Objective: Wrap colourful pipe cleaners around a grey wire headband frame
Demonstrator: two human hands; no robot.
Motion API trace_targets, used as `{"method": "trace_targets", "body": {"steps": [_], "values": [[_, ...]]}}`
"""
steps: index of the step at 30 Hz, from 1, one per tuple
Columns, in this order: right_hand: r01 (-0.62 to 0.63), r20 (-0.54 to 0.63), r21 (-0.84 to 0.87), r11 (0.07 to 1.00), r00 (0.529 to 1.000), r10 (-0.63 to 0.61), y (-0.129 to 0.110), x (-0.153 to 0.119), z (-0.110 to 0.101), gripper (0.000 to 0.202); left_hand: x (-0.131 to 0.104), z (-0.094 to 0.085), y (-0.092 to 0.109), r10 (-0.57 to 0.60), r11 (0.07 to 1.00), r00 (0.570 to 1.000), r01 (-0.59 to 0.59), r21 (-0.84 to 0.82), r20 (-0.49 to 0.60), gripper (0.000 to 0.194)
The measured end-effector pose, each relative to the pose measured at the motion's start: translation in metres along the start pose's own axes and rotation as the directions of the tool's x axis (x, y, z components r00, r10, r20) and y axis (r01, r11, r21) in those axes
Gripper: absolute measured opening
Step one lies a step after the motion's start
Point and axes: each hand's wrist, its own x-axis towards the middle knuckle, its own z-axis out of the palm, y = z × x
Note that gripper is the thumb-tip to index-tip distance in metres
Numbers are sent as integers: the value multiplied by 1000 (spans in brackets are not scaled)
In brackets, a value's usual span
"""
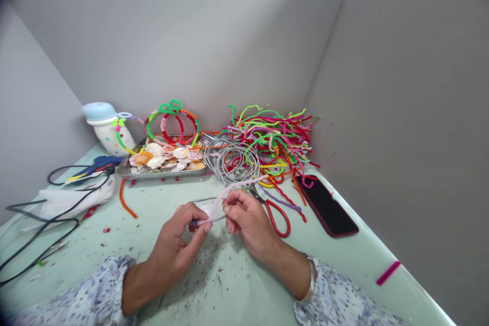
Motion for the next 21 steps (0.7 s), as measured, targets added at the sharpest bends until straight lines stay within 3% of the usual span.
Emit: {"method": "trace_targets", "body": {"steps": [9,21], "values": [[-4,10,-33,999,1000,4,-1,-1,-1,19,-1,0,1,-18,1000,1000,18,-11,-10,7],[94,78,-82,992,993,-87,6,-1,-8,19,0,0,-2,-28,999,999,27,-28,-43,7]]}}
